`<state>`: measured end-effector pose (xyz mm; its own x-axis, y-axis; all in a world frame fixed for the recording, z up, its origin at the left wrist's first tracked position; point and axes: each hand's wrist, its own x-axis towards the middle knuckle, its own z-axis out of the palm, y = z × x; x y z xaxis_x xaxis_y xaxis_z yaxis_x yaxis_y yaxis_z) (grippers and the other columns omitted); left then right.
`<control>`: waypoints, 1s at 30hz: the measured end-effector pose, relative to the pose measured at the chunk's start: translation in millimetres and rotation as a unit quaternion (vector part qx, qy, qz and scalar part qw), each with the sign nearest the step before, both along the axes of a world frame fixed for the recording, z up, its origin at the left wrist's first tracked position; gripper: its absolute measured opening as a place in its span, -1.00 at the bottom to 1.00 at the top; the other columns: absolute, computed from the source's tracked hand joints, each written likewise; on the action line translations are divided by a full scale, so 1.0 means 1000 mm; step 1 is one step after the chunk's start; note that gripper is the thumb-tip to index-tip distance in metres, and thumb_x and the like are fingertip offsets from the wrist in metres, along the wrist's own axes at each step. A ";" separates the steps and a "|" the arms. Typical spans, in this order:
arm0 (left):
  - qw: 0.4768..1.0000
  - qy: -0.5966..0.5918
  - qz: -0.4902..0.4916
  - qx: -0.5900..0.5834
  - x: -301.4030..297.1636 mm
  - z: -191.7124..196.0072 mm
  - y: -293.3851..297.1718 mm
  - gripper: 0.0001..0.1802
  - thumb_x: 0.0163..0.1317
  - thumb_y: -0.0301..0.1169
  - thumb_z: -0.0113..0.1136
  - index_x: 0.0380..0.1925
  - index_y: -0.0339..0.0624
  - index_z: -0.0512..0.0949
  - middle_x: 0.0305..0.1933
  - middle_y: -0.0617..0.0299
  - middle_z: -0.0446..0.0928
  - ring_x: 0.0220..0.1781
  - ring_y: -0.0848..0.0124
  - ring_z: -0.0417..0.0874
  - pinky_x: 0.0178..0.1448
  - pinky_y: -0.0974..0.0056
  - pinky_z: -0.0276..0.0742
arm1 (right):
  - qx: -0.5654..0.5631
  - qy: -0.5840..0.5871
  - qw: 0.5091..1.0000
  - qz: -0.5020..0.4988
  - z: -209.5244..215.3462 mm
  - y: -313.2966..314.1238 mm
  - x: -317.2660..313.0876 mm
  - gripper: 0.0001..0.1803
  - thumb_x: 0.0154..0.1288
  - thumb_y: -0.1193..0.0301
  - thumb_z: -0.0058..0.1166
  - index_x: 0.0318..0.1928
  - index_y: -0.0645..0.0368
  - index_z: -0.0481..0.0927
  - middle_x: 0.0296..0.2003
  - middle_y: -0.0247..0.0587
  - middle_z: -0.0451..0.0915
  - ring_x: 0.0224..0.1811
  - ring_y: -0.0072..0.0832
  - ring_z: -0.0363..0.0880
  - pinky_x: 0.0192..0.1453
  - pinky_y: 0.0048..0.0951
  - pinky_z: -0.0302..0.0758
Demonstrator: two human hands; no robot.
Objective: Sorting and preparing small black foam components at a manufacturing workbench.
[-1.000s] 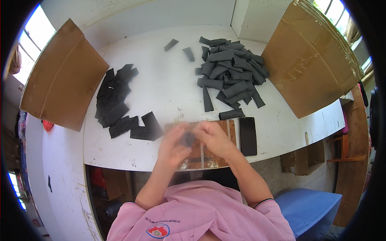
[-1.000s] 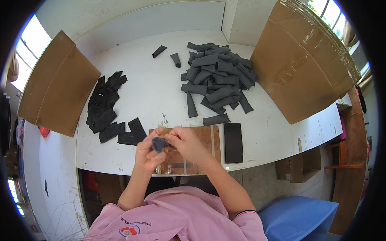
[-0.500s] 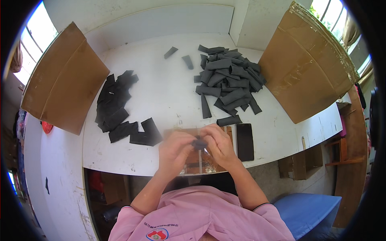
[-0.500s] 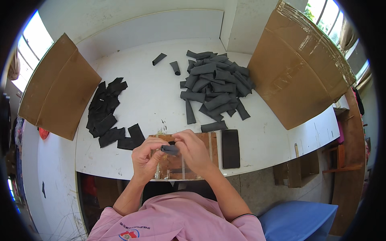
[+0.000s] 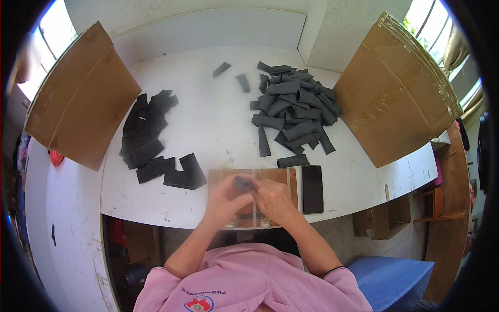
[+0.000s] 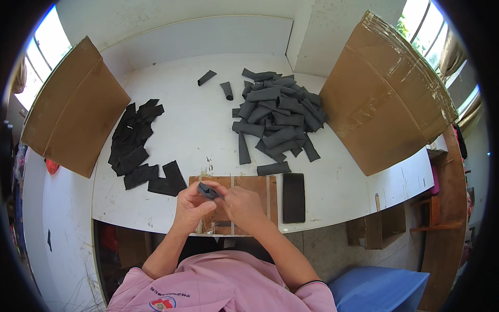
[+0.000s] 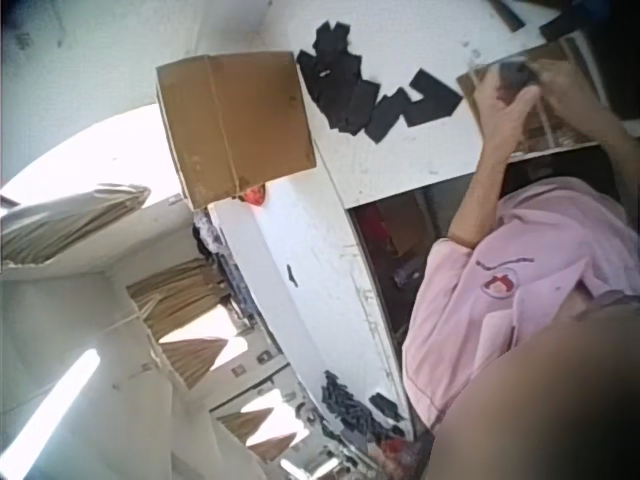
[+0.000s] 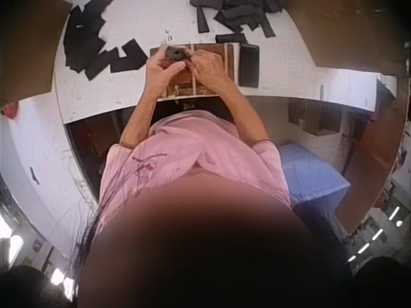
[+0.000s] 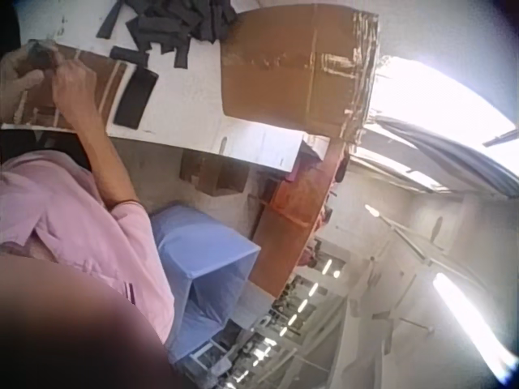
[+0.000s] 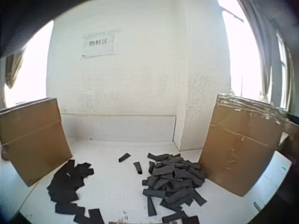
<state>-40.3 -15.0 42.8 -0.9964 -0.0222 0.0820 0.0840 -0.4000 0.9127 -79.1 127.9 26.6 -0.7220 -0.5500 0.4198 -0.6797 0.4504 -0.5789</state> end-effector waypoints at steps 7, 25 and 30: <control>0.992 0.000 -0.015 -0.124 -0.005 0.001 0.009 -0.93 -0.04 -0.60 0.19 -0.51 -0.29 0.51 -0.41 0.20 0.52 -0.31 0.50 0.49 -0.16 0.43 0.37 | -0.099 -0.071 0.992 0.024 -0.034 0.003 0.007 -0.86 0.10 0.38 -0.06 -0.42 0.20 0.43 -0.59 -0.10 0.40 -0.53 -0.16 0.41 -0.50 -0.25 0.32; 0.979 0.070 -0.008 -0.192 0.002 0.004 0.006 -0.87 0.06 -0.61 0.06 -0.35 -0.30 0.50 -0.37 0.26 0.50 -0.32 0.55 0.45 -0.23 0.46 0.35 | -0.049 -0.138 0.989 0.013 -0.035 0.002 0.006 -0.77 0.17 0.32 -0.16 -0.29 0.19 0.46 -0.48 -0.03 0.47 -0.40 -0.08 0.45 -0.36 -0.21 0.36; 0.981 0.057 0.031 -0.182 -0.004 0.007 0.014 -0.87 0.10 -0.59 0.04 -0.32 -0.32 0.50 -0.35 0.24 0.51 -0.35 0.55 0.46 -0.23 0.49 0.35 | -0.085 -0.118 0.989 0.018 -0.042 0.000 0.000 -0.77 0.17 0.29 -0.16 -0.31 0.17 0.47 -0.50 -0.06 0.46 -0.43 -0.10 0.44 -0.39 -0.21 0.34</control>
<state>-43.9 -1.2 50.2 -0.9782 -0.0305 0.2055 0.2066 -0.0404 0.9776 -78.7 128.4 -15.9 -0.7924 -0.5134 0.3295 -0.5298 0.3116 -0.7888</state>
